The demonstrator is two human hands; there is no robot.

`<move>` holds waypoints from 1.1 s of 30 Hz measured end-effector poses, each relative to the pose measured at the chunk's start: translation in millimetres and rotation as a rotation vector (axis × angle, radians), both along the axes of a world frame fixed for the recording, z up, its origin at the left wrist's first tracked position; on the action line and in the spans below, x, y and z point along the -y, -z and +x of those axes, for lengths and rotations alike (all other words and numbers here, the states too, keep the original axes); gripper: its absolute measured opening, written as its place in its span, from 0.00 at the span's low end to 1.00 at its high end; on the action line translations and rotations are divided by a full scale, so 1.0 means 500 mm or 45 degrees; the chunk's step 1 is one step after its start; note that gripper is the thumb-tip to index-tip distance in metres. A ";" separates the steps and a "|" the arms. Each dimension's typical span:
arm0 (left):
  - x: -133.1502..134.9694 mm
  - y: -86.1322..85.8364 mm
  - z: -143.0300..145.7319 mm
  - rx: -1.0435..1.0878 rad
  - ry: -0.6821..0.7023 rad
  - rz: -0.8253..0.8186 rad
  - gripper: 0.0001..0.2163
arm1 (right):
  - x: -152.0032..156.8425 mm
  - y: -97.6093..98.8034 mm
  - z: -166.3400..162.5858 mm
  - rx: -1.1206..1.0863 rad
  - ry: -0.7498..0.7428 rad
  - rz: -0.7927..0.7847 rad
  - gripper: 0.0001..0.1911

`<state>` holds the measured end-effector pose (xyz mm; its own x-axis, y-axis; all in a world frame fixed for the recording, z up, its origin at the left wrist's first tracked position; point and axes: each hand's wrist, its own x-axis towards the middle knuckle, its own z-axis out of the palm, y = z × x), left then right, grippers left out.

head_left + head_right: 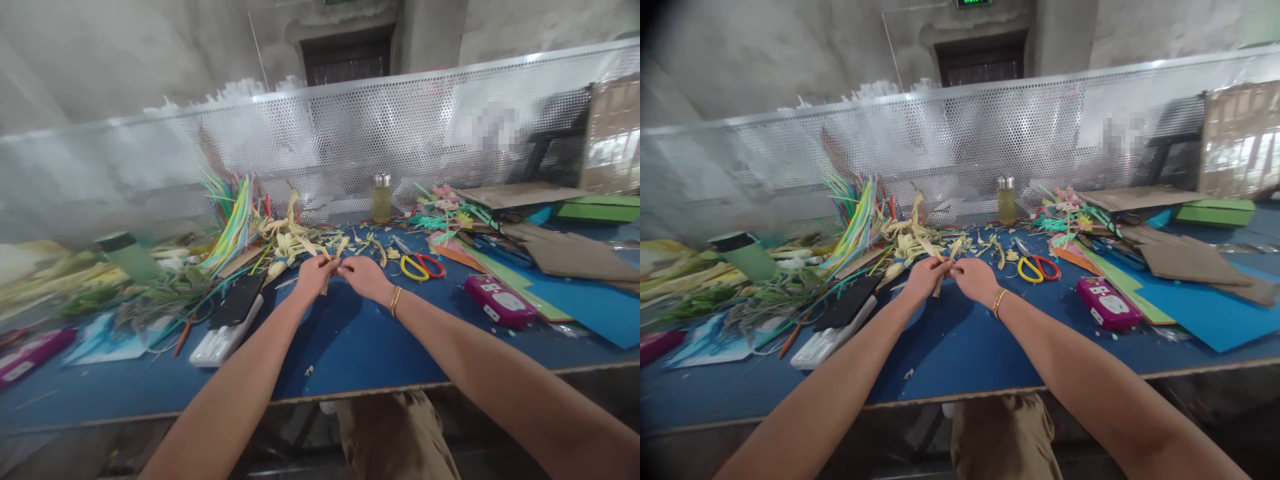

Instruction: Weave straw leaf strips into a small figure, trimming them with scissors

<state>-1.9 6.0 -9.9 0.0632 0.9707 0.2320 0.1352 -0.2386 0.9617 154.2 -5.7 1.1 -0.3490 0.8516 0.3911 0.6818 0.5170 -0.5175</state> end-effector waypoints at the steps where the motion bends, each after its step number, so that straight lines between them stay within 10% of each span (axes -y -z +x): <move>1: 0.004 -0.002 -0.002 0.018 0.044 -0.023 0.13 | 0.000 0.001 0.003 -0.017 -0.004 -0.013 0.13; 21: 0.020 -0.027 -0.005 0.168 0.263 -0.075 0.19 | -0.012 -0.017 0.030 -0.130 0.105 0.191 0.10; 33: 0.031 -0.027 -0.001 0.241 0.260 -0.150 0.18 | -0.033 -0.030 0.047 -0.692 -0.033 -0.142 0.12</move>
<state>-2.6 -9.6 3.5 0.2266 0.9632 0.1445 -0.0884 -0.1274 0.9879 177.5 10.6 16.0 -0.1438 0.8919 0.4287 0.2893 0.4522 -0.8437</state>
